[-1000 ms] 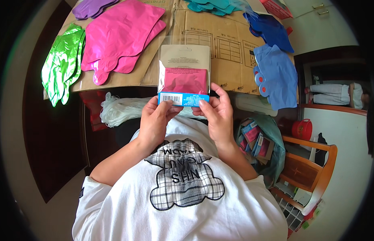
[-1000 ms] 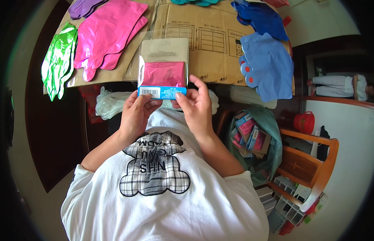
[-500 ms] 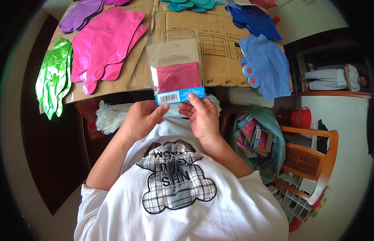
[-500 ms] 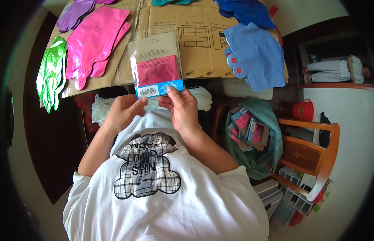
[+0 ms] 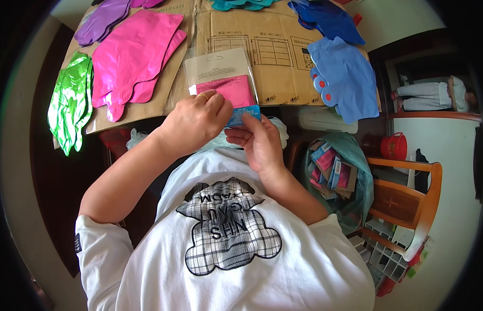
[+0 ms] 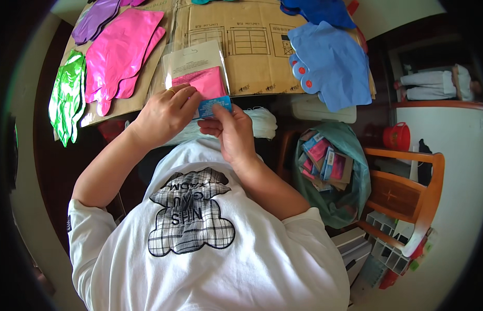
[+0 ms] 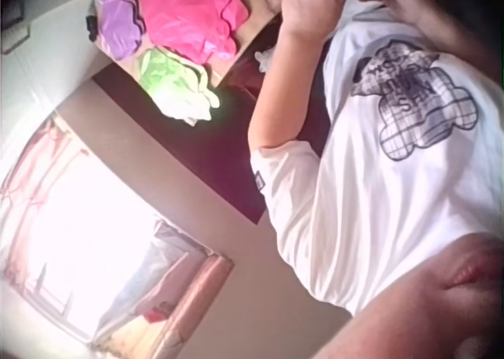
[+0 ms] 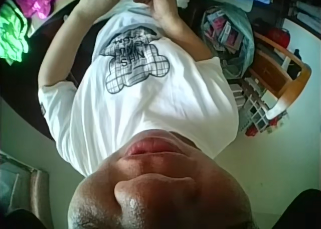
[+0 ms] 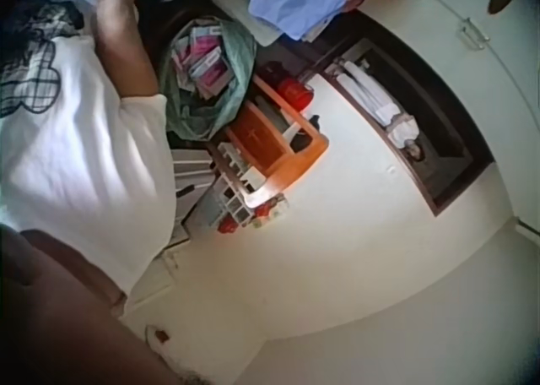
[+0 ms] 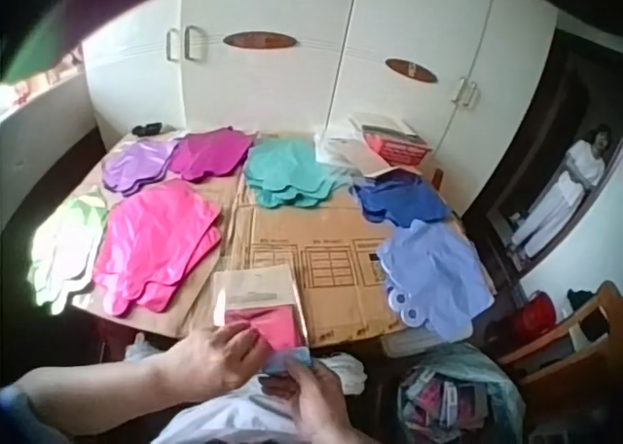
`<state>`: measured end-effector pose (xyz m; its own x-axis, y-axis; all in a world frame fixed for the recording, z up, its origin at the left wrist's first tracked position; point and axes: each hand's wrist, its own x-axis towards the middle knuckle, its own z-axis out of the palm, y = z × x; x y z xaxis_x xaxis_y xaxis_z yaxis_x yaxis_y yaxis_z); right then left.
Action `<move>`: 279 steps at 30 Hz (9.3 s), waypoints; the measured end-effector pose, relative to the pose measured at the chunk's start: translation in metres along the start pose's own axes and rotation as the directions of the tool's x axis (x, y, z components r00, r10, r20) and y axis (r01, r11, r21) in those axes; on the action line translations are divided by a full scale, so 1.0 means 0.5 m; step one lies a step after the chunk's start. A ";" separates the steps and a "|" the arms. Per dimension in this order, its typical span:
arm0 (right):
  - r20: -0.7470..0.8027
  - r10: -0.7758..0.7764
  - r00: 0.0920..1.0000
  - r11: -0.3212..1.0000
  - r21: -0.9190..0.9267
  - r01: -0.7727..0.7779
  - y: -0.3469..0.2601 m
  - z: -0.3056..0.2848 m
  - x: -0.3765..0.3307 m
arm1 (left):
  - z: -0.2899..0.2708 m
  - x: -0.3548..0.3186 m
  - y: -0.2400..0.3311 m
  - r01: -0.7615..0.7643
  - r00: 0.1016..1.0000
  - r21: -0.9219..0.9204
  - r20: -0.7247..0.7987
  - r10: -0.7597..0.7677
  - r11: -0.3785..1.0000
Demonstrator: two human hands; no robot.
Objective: Sorting and preparing colorful star-shaped plastic sheets and small packets at a workbench.
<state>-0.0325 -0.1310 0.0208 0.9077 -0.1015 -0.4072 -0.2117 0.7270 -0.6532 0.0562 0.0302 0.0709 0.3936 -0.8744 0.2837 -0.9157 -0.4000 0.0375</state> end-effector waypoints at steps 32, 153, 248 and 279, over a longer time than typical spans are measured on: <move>-0.066 -0.055 0.996 0.983 -0.176 0.042 -0.005 -0.019 0.017 | 0.047 0.061 -0.001 -0.145 0.944 -0.030 -0.305 0.129 0.989; 0.245 -0.159 0.956 0.891 -0.382 0.246 -0.039 -0.043 -0.008 | -0.064 -0.004 -0.144 0.326 0.756 -0.893 0.050 -0.652 0.310; 0.227 -0.340 0.913 -0.238 -0.960 0.150 -0.367 0.028 0.192 | 0.040 0.042 -0.087 -0.072 0.949 -0.045 -0.309 0.055 0.996; 0.607 -0.487 0.629 -0.505 -0.783 0.364 -0.114 0.038 0.039 | 0.064 0.056 -0.042 -0.032 0.936 -0.049 -0.350 0.013 0.998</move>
<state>0.0041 -0.1616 0.0623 0.8935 -0.0057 0.4491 0.1539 -0.9355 -0.3181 0.0889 0.0054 0.0475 0.3281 -0.7280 0.6019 -0.9309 -0.3575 0.0749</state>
